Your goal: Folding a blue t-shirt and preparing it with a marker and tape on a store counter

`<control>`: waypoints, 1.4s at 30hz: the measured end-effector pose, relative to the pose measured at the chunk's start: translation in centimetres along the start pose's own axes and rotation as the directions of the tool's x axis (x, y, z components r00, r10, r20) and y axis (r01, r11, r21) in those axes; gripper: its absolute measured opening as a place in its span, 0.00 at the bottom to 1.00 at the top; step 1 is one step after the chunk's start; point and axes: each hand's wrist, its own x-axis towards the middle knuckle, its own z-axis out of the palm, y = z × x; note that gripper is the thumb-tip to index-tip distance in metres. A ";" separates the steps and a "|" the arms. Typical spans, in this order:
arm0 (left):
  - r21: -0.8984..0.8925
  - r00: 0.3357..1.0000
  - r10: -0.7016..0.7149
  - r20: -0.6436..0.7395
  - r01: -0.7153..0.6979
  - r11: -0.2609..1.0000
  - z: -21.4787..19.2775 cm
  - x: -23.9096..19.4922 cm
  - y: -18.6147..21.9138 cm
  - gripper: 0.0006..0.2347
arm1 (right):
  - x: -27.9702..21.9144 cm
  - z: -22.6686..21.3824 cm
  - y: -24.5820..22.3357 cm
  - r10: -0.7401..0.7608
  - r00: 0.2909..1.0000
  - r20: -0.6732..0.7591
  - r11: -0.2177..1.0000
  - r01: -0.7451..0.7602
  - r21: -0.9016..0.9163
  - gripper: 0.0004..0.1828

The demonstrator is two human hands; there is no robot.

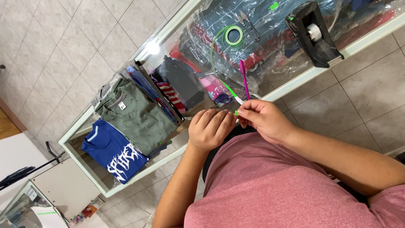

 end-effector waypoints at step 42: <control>-0.478 0.324 -0.465 0.824 0.839 -0.262 2.0 -2.7 5.4 0.06 | 1.4 -13.8 -14.8 -0.254 0.859 -0.445 0.634 -0.199 -0.747 0.07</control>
